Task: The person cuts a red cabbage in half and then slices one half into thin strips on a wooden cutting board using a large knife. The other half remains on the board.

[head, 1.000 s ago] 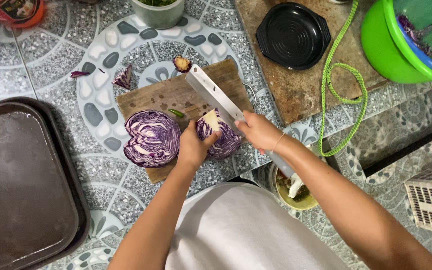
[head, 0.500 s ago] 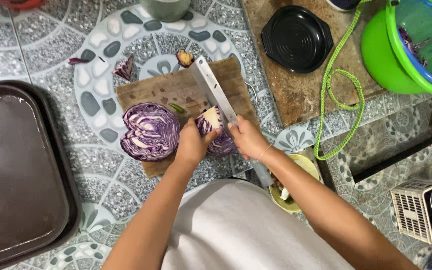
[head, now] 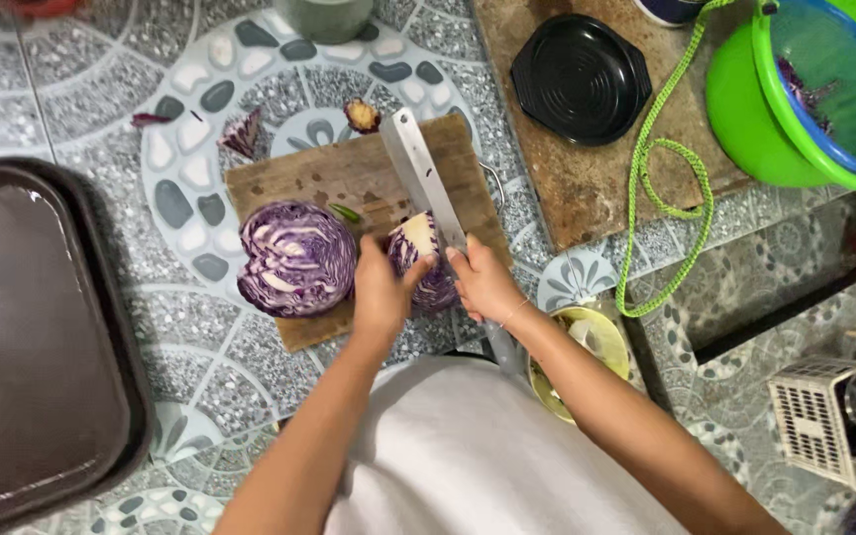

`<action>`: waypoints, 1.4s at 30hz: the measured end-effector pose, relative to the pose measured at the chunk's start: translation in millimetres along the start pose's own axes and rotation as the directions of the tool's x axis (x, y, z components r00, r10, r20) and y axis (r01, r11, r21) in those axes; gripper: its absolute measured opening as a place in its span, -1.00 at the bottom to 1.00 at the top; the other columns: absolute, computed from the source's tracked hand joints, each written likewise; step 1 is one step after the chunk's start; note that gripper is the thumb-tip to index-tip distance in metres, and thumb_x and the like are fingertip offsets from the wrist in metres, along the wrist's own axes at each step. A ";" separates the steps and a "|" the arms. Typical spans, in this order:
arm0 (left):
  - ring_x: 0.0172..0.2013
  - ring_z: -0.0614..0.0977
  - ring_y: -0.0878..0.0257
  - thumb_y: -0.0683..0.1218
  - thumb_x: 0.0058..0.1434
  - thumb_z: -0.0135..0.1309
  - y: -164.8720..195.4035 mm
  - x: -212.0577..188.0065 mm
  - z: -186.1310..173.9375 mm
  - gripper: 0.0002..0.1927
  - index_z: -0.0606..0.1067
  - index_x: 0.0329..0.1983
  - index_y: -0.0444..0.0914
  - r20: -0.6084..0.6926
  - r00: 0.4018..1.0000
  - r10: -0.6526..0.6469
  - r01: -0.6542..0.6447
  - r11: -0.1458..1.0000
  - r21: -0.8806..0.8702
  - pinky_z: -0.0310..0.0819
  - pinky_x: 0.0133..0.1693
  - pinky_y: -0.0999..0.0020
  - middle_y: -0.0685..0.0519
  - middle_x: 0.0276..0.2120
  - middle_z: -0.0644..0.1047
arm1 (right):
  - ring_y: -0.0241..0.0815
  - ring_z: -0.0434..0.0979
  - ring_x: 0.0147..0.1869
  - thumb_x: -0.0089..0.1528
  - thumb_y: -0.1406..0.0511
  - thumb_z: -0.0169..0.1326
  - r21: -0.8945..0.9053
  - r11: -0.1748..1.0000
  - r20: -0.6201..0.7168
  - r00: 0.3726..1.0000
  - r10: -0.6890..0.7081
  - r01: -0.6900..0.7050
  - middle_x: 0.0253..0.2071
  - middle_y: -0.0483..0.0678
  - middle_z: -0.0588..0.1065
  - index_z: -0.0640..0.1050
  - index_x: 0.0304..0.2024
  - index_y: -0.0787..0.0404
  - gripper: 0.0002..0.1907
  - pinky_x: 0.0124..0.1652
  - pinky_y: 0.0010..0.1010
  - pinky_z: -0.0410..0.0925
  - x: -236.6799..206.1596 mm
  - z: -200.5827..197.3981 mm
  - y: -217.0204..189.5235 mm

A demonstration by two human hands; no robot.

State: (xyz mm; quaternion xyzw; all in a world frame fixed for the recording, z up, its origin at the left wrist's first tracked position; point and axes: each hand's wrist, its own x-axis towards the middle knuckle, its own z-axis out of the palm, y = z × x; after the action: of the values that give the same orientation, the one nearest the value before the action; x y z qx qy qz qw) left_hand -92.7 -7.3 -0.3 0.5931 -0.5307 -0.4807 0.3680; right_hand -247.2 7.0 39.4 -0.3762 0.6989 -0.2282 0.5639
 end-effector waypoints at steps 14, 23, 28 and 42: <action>0.09 0.54 -0.20 -0.15 -0.17 0.48 -2.6 0.1 -18.7 -0.04 0.25 0.31 -0.28 0.215 0.976 0.023 -0.065 0.979 0.192 0.42 0.12 0.04 -0.29 0.07 0.52 | -0.38 0.05 -0.76 0.40 0.20 -0.12 -0.129 0.981 0.125 0.980 0.158 -0.141 -0.67 -0.21 0.14 0.38 0.06 0.08 -0.78 -0.79 -0.43 0.08 -10.9 -54.8 -25.8; 0.07 0.57 -0.18 -0.18 -0.13 0.44 7.5 0.4 -25.7 -0.11 0.29 0.29 -0.27 0.266 0.964 -0.015 -0.047 0.973 0.226 0.45 0.09 0.07 -0.26 0.04 0.54 | -0.45 0.01 -0.74 0.38 0.18 -0.11 -0.138 0.948 0.220 0.925 0.311 -0.286 -0.63 -0.23 0.14 0.38 0.00 0.06 -0.81 -0.76 -0.49 0.02 -17.8 -71.6 -53.4; 0.06 0.56 -0.24 -0.18 -0.12 0.44 3.4 -2.2 -17.9 -0.08 0.24 0.30 -0.34 0.228 0.972 -0.051 -0.018 0.957 0.289 0.45 0.08 0.03 -0.31 0.03 0.51 | -0.44 0.01 -0.74 0.39 0.18 -0.12 -0.127 0.955 0.185 0.940 0.287 -0.267 -0.63 -0.23 0.14 0.36 -0.04 0.07 -0.84 -0.76 -0.47 0.03 -11.6 -63.2 -47.9; 0.05 0.56 -0.27 -0.12 -0.05 0.43 6.2 -0.4 -13.4 -0.09 0.18 0.30 -0.34 0.257 0.955 -0.147 0.052 0.938 0.343 0.47 0.07 -0.01 -0.34 0.00 0.50 | -0.34 0.02 -0.74 0.44 0.18 -0.17 -0.158 0.960 0.086 0.965 0.248 -0.232 -0.67 -0.21 0.09 0.21 -0.10 0.15 -0.81 -0.76 -0.39 0.02 -4.8 -20.4 -37.7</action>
State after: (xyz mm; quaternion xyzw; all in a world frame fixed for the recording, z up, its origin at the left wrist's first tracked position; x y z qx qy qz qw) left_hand -81.5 -8.9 9.1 0.5993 -0.6197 -0.4811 0.1594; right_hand -256.3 -14.5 75.7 -0.3405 0.7236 -0.0858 0.5942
